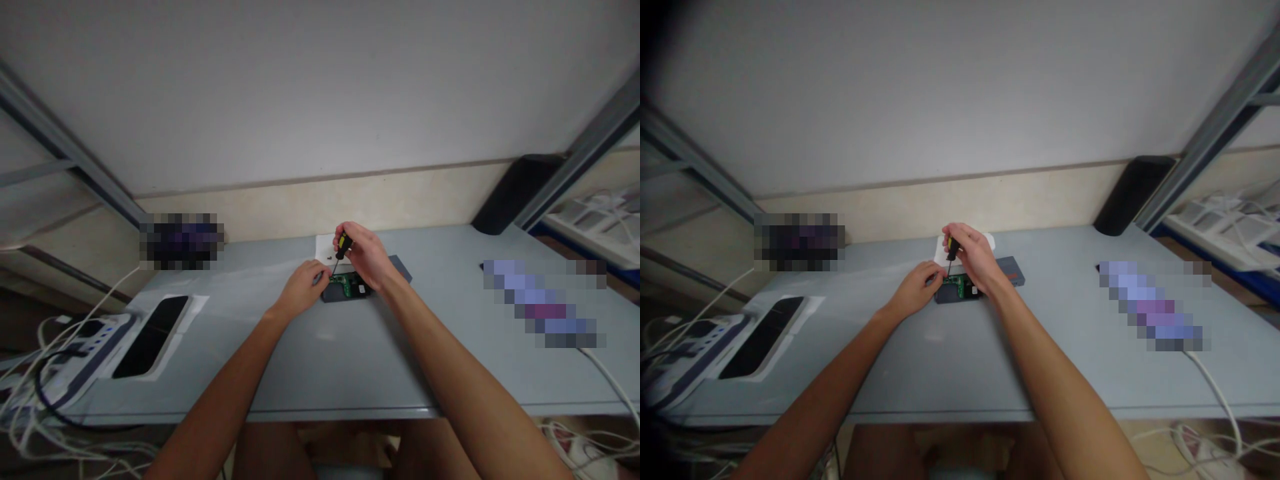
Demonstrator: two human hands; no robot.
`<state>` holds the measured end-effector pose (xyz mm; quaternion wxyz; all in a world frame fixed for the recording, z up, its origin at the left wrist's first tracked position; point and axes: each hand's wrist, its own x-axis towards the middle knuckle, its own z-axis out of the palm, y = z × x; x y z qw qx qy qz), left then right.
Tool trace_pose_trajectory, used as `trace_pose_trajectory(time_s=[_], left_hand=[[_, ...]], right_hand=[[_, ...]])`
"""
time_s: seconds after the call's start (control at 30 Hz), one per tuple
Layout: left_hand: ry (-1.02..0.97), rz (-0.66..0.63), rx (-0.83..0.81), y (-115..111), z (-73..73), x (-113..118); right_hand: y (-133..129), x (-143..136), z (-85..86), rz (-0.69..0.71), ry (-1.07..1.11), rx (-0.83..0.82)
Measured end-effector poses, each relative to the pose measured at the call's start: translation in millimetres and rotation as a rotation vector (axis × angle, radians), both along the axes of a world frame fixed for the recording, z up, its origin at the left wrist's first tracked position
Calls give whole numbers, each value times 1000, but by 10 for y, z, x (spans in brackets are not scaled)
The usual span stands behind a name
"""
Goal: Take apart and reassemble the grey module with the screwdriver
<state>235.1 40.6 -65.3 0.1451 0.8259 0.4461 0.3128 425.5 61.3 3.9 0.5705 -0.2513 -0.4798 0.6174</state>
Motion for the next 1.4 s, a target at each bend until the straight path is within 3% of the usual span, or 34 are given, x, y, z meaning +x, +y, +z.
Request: trace_pose_trajectory(time_s=[0.13, 0.3, 0.53, 0.77, 0.97, 1.17, 1.27, 1.4], left_hand=[[-13, -4, 2, -5, -2, 3], [-25, 22, -2, -2, -16, 0], [-10, -3, -5, -2, 3, 0], [-6, -4, -27, -6, 19, -1], [14, 1, -10, -10, 25, 7], [-15, 25, -9, -12, 6, 9], [1, 6, -12, -27, 31, 13], [8, -2, -12, -35, 49, 10]], right_hand=[[-5, -5, -38, -33, 46, -36], [24, -30, -89, -168, -64, 107], [-21, -7, -4, 6, -53, 49], [-57, -45, -51, -223, -223, 139], [-91, -41, -23, -116, -354, 262], [-64, -106, -76, -132, -235, 355], [-78, -73, -4, -129, -221, 390], [-152, 109, 223, -141, -276, 499]])
